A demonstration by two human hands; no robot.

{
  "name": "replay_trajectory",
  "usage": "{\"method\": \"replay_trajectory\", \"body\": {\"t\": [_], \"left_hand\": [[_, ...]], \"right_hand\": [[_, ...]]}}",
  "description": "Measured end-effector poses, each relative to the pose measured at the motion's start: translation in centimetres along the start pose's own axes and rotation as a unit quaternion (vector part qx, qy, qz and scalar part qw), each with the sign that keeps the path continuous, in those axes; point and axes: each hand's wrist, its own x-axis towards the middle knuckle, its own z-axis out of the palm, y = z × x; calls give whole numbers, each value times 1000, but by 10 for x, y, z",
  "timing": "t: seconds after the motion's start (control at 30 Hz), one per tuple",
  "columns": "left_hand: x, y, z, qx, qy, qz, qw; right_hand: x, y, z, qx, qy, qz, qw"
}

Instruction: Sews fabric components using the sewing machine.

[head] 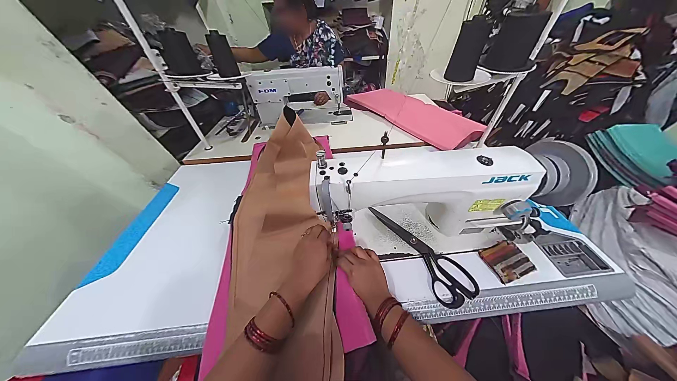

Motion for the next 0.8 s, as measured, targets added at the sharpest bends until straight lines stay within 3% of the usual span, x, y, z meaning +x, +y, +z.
{"method": "replay_trajectory", "body": {"t": [0.27,0.57,0.7,0.8], "left_hand": [[17,-3,-1,-28,34,-33,998],[23,-10,5,-95,74,-18,993],[25,-17,7,-161,133,-19,978],[10,-18,6,-195,103,-1,975]], "right_hand": [[20,13,3,43,-49,30,997],[40,28,4,99,-98,77,987],[41,31,5,109,-106,79,985],[38,36,0,158,-136,91,974]]}}
